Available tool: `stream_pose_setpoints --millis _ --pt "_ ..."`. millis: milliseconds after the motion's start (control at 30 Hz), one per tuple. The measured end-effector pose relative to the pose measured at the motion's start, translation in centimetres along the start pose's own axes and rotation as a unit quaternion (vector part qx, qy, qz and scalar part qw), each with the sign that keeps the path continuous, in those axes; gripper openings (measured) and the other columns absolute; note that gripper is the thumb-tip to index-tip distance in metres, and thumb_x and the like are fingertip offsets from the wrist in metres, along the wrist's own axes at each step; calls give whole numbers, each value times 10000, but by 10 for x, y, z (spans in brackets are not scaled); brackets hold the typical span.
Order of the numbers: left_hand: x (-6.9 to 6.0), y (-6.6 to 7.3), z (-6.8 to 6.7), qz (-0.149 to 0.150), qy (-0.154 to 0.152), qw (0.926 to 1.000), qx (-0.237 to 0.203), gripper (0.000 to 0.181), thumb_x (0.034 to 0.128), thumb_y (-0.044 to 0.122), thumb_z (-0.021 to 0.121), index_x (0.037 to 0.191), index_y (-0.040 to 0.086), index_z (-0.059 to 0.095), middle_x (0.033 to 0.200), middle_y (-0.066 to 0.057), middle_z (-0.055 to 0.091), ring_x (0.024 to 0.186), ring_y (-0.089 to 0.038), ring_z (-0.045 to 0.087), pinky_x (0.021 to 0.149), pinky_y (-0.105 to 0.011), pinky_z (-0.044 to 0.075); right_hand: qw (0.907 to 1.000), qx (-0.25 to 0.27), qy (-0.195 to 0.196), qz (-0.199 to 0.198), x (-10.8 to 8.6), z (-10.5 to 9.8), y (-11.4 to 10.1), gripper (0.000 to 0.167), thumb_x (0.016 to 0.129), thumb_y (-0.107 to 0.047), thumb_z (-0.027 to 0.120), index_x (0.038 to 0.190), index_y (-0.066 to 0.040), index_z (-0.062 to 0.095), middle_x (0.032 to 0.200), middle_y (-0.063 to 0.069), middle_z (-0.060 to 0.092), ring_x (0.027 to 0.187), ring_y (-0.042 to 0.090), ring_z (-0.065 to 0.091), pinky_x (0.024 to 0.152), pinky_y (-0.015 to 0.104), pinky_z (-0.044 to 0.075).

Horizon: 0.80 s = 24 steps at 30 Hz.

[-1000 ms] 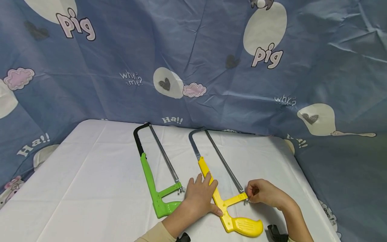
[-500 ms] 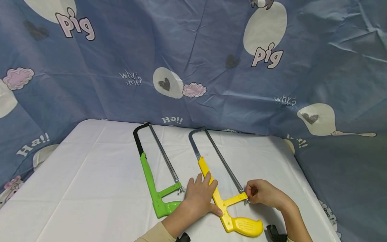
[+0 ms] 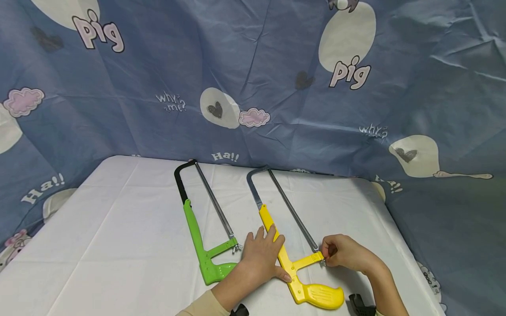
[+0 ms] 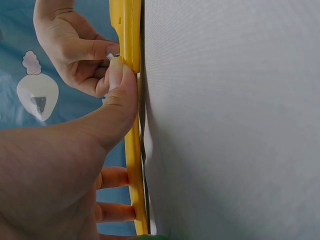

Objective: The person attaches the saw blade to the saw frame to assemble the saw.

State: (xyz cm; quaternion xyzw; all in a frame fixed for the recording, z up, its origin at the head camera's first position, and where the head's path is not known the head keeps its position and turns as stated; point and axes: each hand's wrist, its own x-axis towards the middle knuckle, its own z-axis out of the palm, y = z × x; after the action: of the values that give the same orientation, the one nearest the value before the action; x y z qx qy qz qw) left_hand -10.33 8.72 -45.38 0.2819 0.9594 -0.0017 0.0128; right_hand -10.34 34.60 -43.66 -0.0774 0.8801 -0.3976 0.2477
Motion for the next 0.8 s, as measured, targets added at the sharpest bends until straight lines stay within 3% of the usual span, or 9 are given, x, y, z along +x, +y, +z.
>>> stream_pose_setpoints --millis 800 --pt "0 0 1 -6 -9 9999 -119 986 536 848 684 1293 231 546 1458 -76 470 1306 -340 499 922 -510 471 9981 435 -358 -230 -1 -3 4 212 715 86 707 883 69 580 782 68 614 699 155 545 612 278 479"
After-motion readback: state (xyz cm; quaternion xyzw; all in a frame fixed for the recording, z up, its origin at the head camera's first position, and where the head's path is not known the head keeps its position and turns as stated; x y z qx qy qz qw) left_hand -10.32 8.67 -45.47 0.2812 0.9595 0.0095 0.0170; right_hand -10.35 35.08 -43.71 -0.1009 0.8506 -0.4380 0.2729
